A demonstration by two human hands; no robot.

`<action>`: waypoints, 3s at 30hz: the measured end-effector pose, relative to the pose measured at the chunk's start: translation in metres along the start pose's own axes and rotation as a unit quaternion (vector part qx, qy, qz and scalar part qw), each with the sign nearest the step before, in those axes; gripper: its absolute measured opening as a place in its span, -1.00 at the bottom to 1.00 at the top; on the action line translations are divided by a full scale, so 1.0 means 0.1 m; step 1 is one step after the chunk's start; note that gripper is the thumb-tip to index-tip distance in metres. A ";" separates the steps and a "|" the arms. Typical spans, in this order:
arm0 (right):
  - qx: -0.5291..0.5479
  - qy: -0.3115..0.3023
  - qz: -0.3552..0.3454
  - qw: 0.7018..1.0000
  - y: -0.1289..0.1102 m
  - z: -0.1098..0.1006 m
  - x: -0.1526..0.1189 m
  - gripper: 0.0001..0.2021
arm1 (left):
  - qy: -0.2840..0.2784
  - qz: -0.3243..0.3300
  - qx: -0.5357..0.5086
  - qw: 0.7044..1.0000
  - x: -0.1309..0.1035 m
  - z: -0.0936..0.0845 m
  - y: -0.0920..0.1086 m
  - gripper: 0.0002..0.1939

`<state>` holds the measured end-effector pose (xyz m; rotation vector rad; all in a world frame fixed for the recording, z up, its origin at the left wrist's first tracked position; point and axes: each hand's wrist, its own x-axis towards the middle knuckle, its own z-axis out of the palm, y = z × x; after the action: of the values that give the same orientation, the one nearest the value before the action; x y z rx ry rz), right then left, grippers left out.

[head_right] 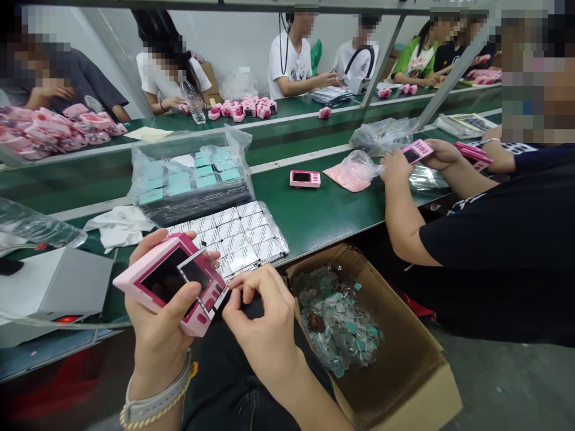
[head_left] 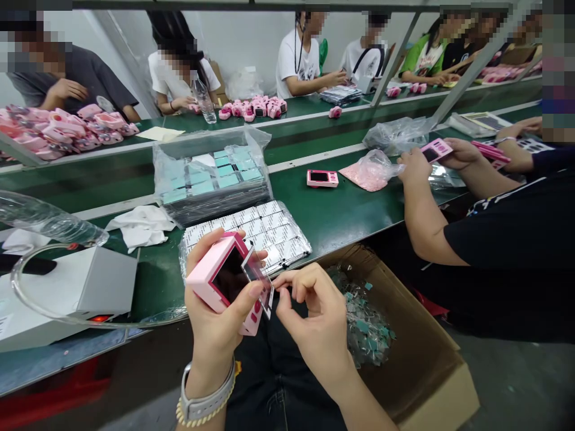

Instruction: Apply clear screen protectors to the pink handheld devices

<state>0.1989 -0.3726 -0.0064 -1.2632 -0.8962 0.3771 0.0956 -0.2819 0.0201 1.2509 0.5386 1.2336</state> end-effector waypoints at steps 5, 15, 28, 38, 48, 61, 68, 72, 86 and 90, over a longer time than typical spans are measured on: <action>0.064 -0.050 0.046 0.996 0.00 -0.07 0.02 -0.75 | 0.005 0.007 -0.003 1.000 0.03 -0.02 -0.01 -0.39; -0.007 -0.096 -0.038 0.995 -0.01 -0.12 0.11 -0.77 | -0.003 0.049 -0.028 0.998 0.03 -0.04 -0.15 -0.35; -0.056 -0.026 -0.081 0.995 0.02 0.01 0.08 -0.79 | 0.014 0.026 -0.021 0.999 0.00 -0.01 -0.16 -0.37; -0.001 -0.154 -0.041 0.987 0.02 -0.21 0.15 -0.76 | 0.017 0.022 -0.022 0.999 0.06 -0.09 -0.18 -0.37; -0.013 -0.151 -0.064 0.986 0.05 -0.17 0.16 -0.84 | 0.008 0.018 -0.027 0.999 0.05 -0.12 -0.20 -0.35; -0.050 -0.119 -0.057 0.990 0.18 -0.03 0.17 -0.81 | 0.019 -0.024 -0.037 0.999 0.02 -0.13 -0.20 -0.31; 0.207 -0.065 0.072 0.974 0.25 -0.07 0.24 -0.89 | 0.017 -0.017 -0.029 0.999 0.04 -0.17 -0.18 -0.35; 0.354 -0.064 0.077 0.930 0.18 -0.07 0.33 -0.84 | 0.014 -0.017 -0.028 0.999 0.05 -0.16 -0.16 -0.35; -0.097 -0.124 -0.187 0.970 0.16 -0.28 0.27 -0.67 | 0.009 -0.032 -0.039 0.999 0.05 -0.17 -0.23 -0.37; 0.040 -0.073 -0.154 0.985 0.19 -0.23 0.27 -0.82 | 0.037 -0.036 -0.024 0.998 0.05 -0.17 -0.24 -0.35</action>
<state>0.2369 -0.3630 -0.0142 -1.0123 -1.1708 0.2595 0.0922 -0.2663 -0.0052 1.1393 0.6007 1.2284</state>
